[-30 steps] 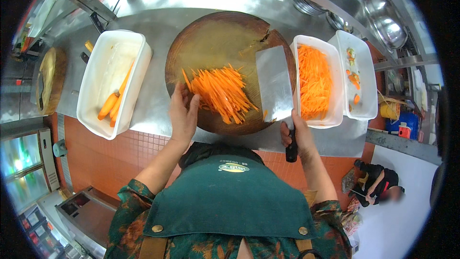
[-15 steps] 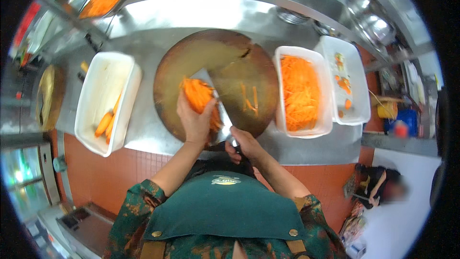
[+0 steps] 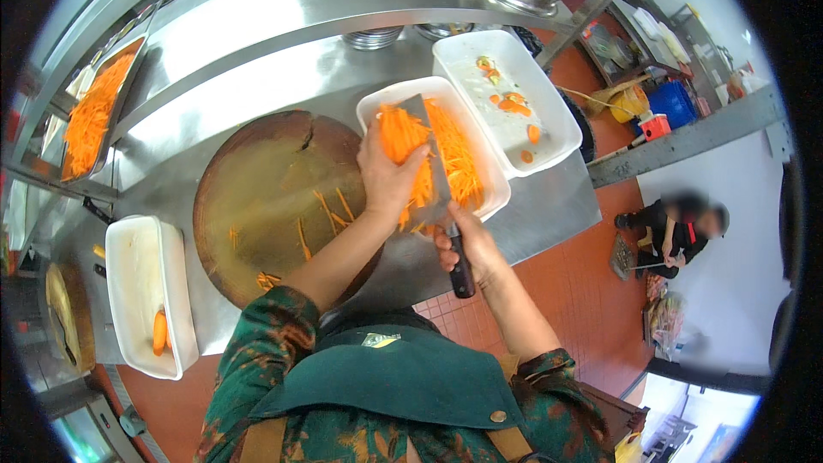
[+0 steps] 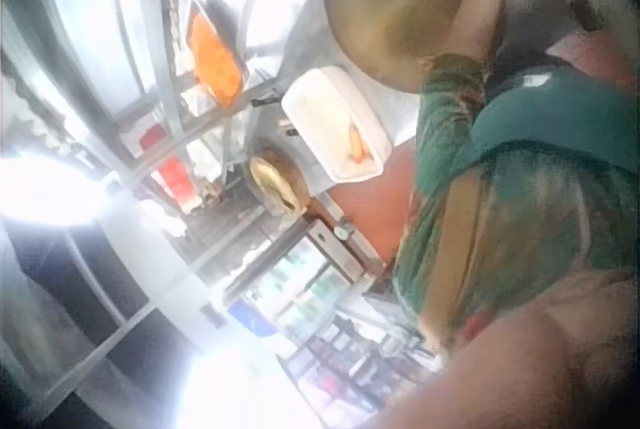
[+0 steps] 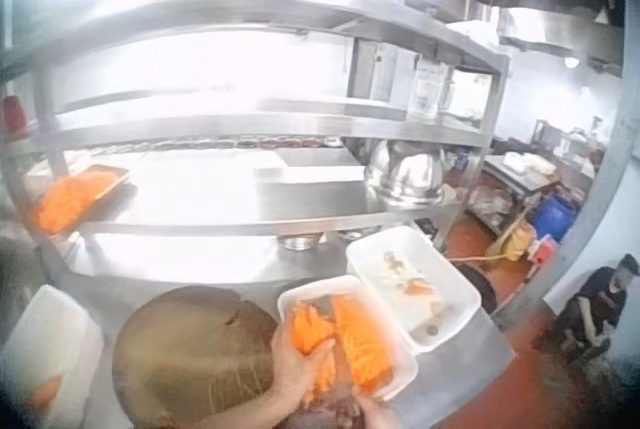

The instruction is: The person slices carrots into thin strips on a wooden cutting board using a knife. The sliced carrots are then transferred into a white container. The person repeats this process with multiple carrots.

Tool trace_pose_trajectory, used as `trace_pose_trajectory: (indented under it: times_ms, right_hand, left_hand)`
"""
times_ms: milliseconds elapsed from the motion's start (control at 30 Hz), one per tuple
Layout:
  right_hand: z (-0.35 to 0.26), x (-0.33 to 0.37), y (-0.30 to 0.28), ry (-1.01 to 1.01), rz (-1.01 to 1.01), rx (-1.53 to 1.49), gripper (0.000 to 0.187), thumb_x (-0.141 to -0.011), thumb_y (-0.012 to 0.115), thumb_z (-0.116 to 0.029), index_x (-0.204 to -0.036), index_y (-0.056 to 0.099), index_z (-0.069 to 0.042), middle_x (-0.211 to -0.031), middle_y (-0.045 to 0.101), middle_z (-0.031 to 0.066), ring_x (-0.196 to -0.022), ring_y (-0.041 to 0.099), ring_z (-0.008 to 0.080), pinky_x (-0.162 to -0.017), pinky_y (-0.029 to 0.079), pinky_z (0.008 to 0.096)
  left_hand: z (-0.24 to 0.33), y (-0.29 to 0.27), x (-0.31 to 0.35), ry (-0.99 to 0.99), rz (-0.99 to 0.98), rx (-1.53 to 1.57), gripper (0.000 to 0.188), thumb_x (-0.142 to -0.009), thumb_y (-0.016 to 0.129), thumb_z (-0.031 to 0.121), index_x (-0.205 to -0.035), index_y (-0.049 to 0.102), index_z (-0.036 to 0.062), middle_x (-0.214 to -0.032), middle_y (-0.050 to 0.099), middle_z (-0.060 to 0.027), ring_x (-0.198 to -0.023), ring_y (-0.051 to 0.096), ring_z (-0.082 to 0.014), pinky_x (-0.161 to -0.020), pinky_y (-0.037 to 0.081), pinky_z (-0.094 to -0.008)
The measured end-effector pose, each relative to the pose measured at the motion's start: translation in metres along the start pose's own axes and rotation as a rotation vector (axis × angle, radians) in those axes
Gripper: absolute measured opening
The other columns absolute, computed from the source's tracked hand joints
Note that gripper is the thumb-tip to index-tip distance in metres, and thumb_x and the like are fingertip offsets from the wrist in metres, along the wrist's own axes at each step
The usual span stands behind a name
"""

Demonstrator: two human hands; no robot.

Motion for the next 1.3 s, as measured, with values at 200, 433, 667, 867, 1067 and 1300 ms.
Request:
trace_pose_trajectory:
  times_ms: [200,433,667,867,1067,1300]
  right_hand:
    - [-0.027,0.005,-0.061,-0.136,0.190,0.140,0.034,-0.105,0.049,-0.040,-0.090,0.046,-0.010,-0.064,0.049,0.0037,-0.042,0.044,0.0116,-0.039,0.040,0.0272]
    - [-0.030,0.032,-0.077,-0.224,0.277,0.091,0.034,-0.105,0.049,-0.040,-0.087,0.044,-0.011,-0.066,0.050,0.0054,-0.044,0.044,0.0122,-0.039,0.039,0.0280]
    - [-0.023,0.035,-0.048,-0.228,0.173,-0.039,0.035,-0.107,0.044,-0.041,-0.099,0.046,-0.007,-0.067,0.050,0.0057,-0.043,0.045,0.0124,-0.039,0.041,0.0277]
    - [-0.020,0.045,-0.047,-0.250,0.141,-0.025,0.034,-0.106,0.045,-0.041,-0.102,0.046,-0.007,-0.067,0.050,0.0053,-0.043,0.044,0.0122,-0.040,0.041,0.0291]
    - [-0.020,0.043,-0.057,-0.283,0.177,-0.039,0.035,-0.107,0.043,-0.042,-0.100,0.045,-0.008,-0.067,0.049,0.0047,-0.043,0.044,0.0117,-0.041,0.042,0.0287]
    - [-0.046,0.024,-0.048,-0.418,0.165,-0.049,0.034,-0.107,0.043,-0.042,-0.103,0.044,-0.008,-0.067,0.049,0.0046,-0.044,0.044,0.0125,-0.041,0.041,0.0284]
  left_hand:
    - [-0.024,0.077,0.030,-0.237,-0.313,-0.122,0.090,-0.090,0.072,0.041,-0.155,0.026,-0.0020,-0.154,0.029,-0.0334,-0.143,0.029,-0.0472,-0.118,0.025,-0.0504]
    - [0.033,0.082,0.053,0.449,-0.474,-0.231,0.079,-0.098,0.058,0.042,-0.160,0.023,0.0082,-0.165,0.015,-0.0243,-0.151,0.014,-0.0455,-0.121,0.016,-0.0539]
    - [0.053,0.110,0.037,0.624,-0.604,-0.067,0.076,-0.099,0.042,0.058,-0.160,0.027,0.0140,-0.165,0.020,-0.0178,-0.153,0.017,-0.0393,-0.121,0.016,-0.0565]
    - [0.019,0.114,0.013,0.389,-0.500,-0.112,0.077,-0.101,0.041,0.053,-0.160,0.022,0.0085,-0.167,0.015,-0.0177,-0.153,0.017,-0.0363,-0.122,0.017,-0.0535]
    - [-0.007,0.100,0.011,0.406,-0.484,-0.390,0.073,-0.101,0.051,0.044,-0.158,0.028,0.0050,-0.165,0.022,-0.0172,-0.153,0.019,-0.0357,-0.121,0.018,-0.0528]
    - [0.031,0.060,0.071,0.731,-0.929,-0.317,0.087,-0.097,0.052,0.054,-0.159,0.021,0.0030,-0.167,0.018,-0.0152,-0.154,0.017,-0.0326,-0.122,0.014,-0.0539]
Point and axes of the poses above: each hand's wrist, its own x-axis away from the middle knuckle, its own y-axis out of the palm, z = x × y, the point moved 6 cm from there along -x, towards the middle knuckle
